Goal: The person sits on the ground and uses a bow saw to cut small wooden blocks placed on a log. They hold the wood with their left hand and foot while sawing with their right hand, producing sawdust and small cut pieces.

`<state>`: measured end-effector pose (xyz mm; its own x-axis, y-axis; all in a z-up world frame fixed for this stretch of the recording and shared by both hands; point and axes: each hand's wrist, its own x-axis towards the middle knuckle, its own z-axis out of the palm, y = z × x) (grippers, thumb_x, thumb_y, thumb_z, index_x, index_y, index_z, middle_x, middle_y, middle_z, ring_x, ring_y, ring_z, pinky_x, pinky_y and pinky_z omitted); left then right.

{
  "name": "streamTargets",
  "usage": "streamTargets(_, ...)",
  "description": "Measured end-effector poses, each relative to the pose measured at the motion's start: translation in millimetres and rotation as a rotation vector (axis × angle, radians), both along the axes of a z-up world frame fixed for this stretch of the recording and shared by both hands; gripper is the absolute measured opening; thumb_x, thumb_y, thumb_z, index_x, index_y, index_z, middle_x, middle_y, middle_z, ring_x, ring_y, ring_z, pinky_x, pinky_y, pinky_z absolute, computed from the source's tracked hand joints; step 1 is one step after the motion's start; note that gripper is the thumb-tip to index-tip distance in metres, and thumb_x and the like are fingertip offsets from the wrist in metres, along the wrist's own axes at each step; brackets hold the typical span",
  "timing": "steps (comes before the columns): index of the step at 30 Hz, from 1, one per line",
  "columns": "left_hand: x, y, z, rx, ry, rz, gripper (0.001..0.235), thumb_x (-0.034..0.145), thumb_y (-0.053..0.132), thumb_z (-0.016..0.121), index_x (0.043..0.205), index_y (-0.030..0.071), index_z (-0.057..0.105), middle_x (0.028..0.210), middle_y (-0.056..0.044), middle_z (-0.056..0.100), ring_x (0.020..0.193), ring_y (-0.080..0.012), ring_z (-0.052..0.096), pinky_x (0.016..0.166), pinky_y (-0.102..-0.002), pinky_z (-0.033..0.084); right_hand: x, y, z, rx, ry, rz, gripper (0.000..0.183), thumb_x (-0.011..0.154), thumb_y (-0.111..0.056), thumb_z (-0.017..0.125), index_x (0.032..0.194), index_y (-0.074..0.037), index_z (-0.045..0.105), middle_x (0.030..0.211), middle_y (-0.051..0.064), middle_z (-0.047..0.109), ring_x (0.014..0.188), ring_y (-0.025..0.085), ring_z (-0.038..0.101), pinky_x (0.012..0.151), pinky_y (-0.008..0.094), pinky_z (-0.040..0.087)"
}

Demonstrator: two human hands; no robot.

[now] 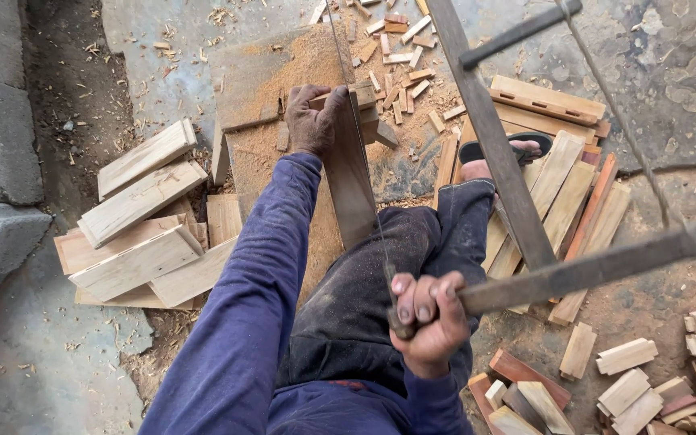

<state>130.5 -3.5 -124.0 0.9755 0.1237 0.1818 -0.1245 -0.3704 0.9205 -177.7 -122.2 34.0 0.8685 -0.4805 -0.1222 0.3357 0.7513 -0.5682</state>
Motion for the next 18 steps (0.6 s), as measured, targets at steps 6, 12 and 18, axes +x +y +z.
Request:
streamTargets(6,2,-2,-3,-0.051,-0.028,-0.005,0.038,0.084,0.044,0.084,0.09,0.007,0.077,0.097,-0.009,0.06,0.094,-0.0225,0.063,0.083,-0.036,0.054,-79,-5,-6,-0.018,-0.08,0.002,0.014,0.106,-0.016,0.056,0.094,-0.009,0.053,0.064,-0.001,0.043,0.054,0.014,0.047,0.084,0.04,0.044)
streamTargets(12,-1,0,12,-0.035,-0.048,-0.021,0.039,0.086,0.044,0.085,0.091,0.006,0.074,0.096,-0.009,0.063,0.092,-0.0227,0.065,0.083,-0.037,0.054,-22,-3,-19,-0.028,-0.081,-0.004,0.021,0.105,-0.013,0.057,0.086,-0.014,0.048,0.063,-0.004,0.041,0.052,0.012,0.043,0.082,0.04,0.044)
streamTargets(18,-3,-3,13,0.008,-0.075,-0.012,0.039,0.088,0.044,0.081,0.091,0.007,0.073,0.094,-0.01,0.063,0.092,-0.0246,0.064,0.084,-0.039,0.052,100,-2,-47,0.017,-0.101,0.041,0.027,0.106,-0.018,0.059,0.081,-0.017,0.047,0.061,-0.004,0.041,0.05,0.014,0.043,0.081,0.041,0.046)
